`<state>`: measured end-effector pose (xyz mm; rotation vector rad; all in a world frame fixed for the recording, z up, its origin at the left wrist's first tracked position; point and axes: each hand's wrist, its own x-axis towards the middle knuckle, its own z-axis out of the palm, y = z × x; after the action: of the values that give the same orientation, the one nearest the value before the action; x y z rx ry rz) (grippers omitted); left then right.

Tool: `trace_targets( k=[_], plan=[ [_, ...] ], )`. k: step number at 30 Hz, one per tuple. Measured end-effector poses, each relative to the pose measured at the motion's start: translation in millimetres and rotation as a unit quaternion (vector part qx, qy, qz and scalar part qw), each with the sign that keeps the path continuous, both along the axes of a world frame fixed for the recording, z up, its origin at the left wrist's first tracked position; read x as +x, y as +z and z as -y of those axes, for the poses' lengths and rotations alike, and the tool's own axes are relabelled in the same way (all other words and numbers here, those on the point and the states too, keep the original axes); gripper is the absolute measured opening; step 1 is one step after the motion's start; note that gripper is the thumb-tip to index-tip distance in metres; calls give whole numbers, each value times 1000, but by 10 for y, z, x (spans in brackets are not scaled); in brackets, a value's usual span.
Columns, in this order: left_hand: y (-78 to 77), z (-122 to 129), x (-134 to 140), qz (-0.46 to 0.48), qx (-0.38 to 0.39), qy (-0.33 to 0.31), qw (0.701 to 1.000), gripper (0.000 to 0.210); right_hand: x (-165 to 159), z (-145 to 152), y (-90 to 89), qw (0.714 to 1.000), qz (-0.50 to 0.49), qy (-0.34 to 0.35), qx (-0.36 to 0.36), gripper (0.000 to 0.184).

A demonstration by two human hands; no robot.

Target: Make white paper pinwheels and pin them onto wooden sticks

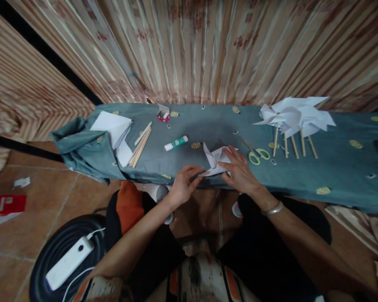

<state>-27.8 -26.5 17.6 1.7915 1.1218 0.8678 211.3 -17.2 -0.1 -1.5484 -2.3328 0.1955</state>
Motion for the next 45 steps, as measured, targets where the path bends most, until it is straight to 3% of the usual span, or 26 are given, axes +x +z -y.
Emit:
trace_targets(
  k=[2,4,8,11,14,20,26,35,45],
  plan=[
    [-40,148,-7,75,-71,55,993,22,-9,-15,-20,1000,-4,-3,12,38],
    [-84,279,24,175,-156,114,965,19,-14,-24,-44,1000,-9,-6,25,36],
    [-103,407,141,347,-357,146,855,30,-17,-29,-96,999,-23,-22,35,36],
    [-56,346,208,427,-425,175,779,26,-12,-28,-144,998,-41,-36,30,37],
    [1,183,250,450,-449,190,749,10,-1,-32,-200,996,-63,-52,22,38],
    [43,-220,414,397,-489,139,764,17,23,-66,-275,993,-99,-70,18,37],
    [-35,-482,544,356,-495,79,789,34,54,-99,-259,988,-139,-60,17,36],
    [-118,-545,643,389,-468,41,793,35,-35,36,-15,991,-104,-40,75,42],
    [84,-562,611,342,-388,31,855,55,-107,165,139,996,-32,-13,84,62]
  ],
)
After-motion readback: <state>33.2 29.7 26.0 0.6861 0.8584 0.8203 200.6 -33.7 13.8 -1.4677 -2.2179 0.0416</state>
